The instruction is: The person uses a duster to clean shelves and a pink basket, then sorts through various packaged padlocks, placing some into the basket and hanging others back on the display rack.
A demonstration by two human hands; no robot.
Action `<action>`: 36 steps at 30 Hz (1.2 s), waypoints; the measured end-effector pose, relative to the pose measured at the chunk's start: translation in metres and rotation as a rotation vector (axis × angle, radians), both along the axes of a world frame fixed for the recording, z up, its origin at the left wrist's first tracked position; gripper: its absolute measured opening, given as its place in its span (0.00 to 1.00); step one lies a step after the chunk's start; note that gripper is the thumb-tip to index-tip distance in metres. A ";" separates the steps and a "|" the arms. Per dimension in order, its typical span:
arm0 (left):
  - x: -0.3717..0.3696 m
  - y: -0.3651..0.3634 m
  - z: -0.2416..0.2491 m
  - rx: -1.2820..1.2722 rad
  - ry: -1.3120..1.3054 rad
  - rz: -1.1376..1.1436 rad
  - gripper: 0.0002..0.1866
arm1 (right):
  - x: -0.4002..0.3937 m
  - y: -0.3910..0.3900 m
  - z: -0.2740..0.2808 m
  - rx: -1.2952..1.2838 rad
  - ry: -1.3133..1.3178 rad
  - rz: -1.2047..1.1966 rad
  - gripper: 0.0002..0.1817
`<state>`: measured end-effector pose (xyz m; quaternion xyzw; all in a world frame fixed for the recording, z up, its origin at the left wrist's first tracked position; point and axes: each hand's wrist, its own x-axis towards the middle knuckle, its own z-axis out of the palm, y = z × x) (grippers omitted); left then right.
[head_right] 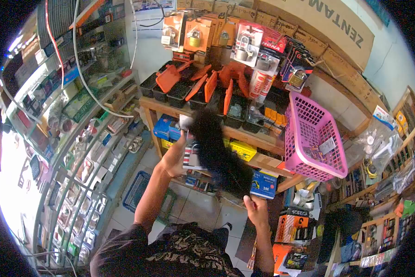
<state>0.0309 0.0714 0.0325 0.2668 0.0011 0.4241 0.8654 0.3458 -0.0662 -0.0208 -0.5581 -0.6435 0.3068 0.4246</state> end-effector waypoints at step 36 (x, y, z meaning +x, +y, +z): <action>0.080 0.020 0.118 0.558 0.541 0.594 0.22 | 0.093 -0.064 0.038 0.348 0.675 -0.614 0.23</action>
